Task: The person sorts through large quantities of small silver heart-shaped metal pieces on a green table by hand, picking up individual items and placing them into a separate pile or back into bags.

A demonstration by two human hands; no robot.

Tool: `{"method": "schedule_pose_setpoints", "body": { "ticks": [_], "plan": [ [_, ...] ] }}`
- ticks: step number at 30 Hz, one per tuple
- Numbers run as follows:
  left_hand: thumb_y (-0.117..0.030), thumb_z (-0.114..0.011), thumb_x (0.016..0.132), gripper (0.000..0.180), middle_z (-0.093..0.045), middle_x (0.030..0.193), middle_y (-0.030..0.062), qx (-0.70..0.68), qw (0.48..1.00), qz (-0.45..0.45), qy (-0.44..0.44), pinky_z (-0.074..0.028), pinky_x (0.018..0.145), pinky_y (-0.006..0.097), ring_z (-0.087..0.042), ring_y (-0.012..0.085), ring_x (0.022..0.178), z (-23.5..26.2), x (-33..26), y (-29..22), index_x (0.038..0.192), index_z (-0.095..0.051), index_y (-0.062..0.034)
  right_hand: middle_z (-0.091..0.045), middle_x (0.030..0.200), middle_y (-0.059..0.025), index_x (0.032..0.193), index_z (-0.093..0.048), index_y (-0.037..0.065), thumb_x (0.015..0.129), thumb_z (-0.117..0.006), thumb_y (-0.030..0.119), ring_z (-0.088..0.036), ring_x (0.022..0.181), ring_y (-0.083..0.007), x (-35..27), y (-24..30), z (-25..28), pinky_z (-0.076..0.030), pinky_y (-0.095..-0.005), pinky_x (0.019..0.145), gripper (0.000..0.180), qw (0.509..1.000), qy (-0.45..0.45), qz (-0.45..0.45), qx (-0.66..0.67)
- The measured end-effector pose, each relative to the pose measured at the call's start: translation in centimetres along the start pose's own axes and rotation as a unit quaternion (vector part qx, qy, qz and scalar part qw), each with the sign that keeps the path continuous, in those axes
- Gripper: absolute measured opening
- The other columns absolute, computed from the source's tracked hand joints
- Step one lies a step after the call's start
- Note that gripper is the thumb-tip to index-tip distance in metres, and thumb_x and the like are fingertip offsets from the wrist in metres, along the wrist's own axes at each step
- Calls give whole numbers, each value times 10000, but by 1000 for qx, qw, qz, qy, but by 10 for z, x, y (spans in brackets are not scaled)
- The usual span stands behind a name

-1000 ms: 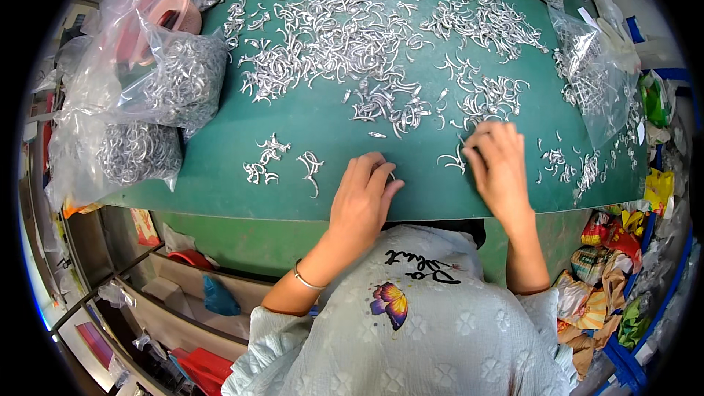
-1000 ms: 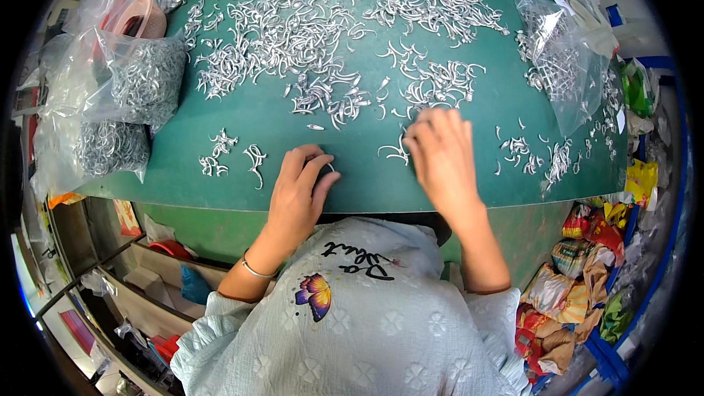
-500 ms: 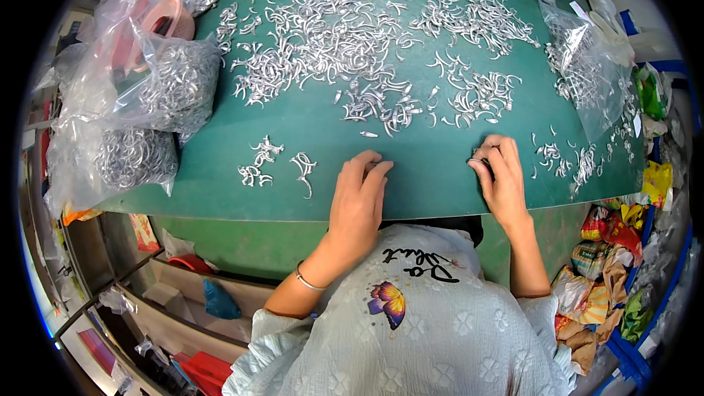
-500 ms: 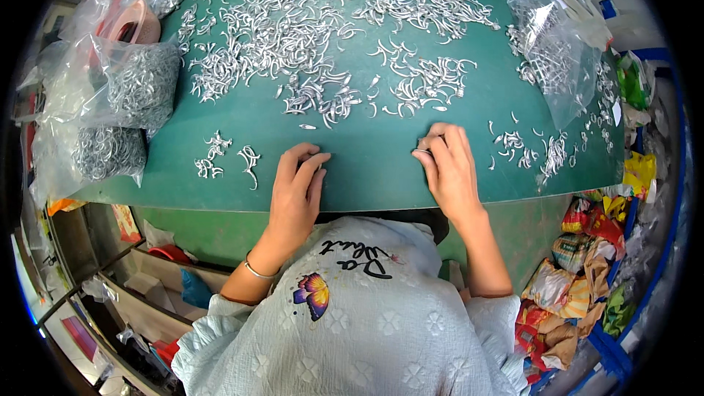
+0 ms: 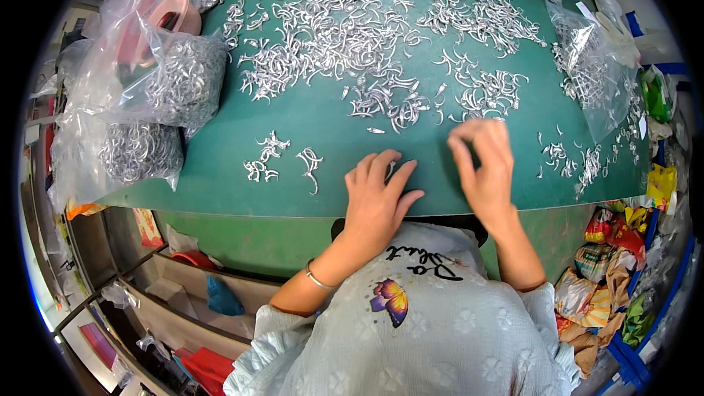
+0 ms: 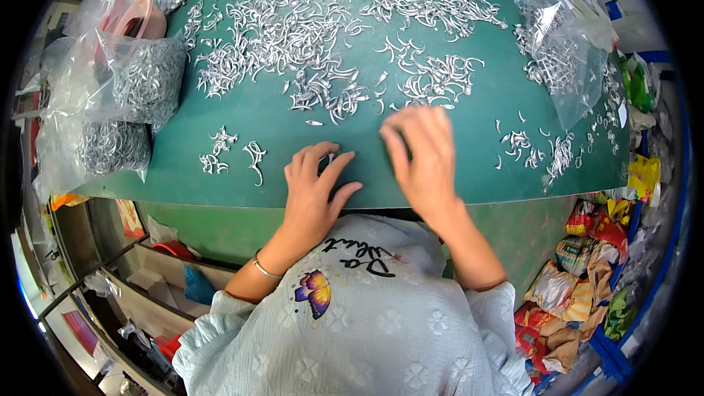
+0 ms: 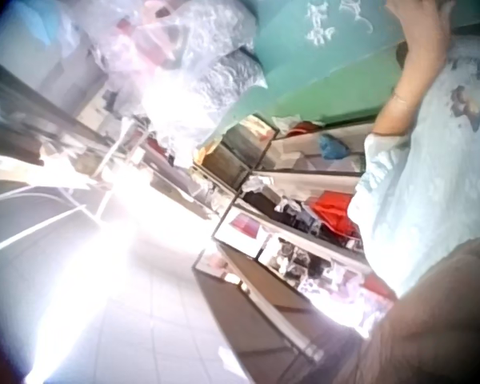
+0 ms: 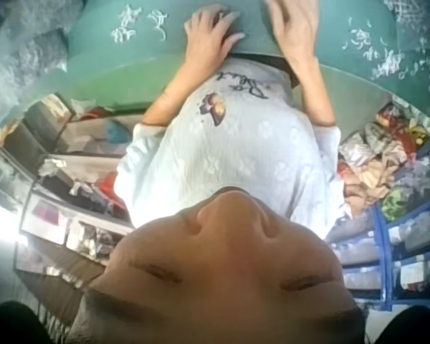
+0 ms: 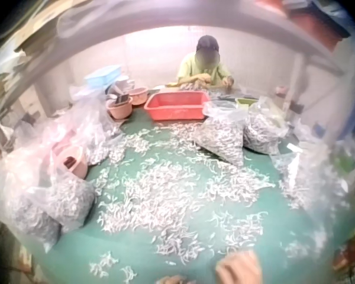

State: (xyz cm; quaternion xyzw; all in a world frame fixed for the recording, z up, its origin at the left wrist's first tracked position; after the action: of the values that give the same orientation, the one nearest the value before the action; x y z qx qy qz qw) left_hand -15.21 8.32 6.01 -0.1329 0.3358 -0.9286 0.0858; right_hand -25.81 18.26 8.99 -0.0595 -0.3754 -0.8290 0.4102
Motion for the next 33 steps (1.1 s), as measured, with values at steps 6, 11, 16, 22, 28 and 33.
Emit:
{"method": "schedule_pose_setpoints", "body": {
  "ticks": [6,11,16,22,28,33],
  "plan": [
    [12,-681,801,253,-563,1029,89,-27,999,-2,-33,-402,790,374,-538,280,923,0,5,10,1045,-643,-43,-541,985,-101,940,-599,36,787,-719,97,-489,916,-292,19,-10,-25,-373,-414,785,205,985,44,-25,-166],
    [39,-673,795,241,-577,992,93,-45,996,12,-79,-410,756,370,-547,283,883,13,-4,16,1022,-645,-34,-537,985,-100,960,-604,32,781,-712,70,-499,904,-291,-11,16,-41,-391,-399,765,211,986,161,37,-19],
    [40,-654,800,244,-585,1006,97,-29,996,15,-85,-411,767,373,-550,283,904,17,-9,21,1033,-639,-30,-523,1241,-144,1170,-593,47,769,-764,153,-475,1145,-358,30,13,-37,-376,-447,976,449,995,99,7,-13],
    [56,-642,809,242,-593,999,96,-29,995,23,-95,-413,772,377,-554,289,898,26,-4,25,1031,-644,-39,-560,1243,-123,1073,-626,45,799,-703,68,-500,1172,-336,18,7,-62,-353,-461,1018,286,984,162,73,32],
    [70,-648,791,262,-595,1008,96,-34,993,21,-108,-411,767,372,-552,284,904,26,-8,30,1035,-640,-27,-632,1030,-70,929,-632,46,781,-682,10,-551,1018,-274,24,-16,-23,-390,-398,896,160,988,143,56,-7],
    [79,-649,793,253,-597,995,102,-34,993,27,-114,-418,776,372,-553,285,896,27,-7,30,1024,-646,-26,-611,958,-76,960,-647,66,769,-714,40,-536,932,-271,44,-7,-15,-380,-382,821,205,998,42,20,-38]
  ]
}}
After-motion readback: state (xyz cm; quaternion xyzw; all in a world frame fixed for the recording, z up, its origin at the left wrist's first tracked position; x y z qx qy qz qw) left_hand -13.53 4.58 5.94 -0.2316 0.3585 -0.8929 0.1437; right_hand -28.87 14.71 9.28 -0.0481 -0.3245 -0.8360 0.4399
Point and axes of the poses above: each hand's wrist, its own x-axis towards the middle knuckle, its own z-axis out of the back of the hand, y = z × x, the point moved 10 cm from there along x, towards the middle knuckle
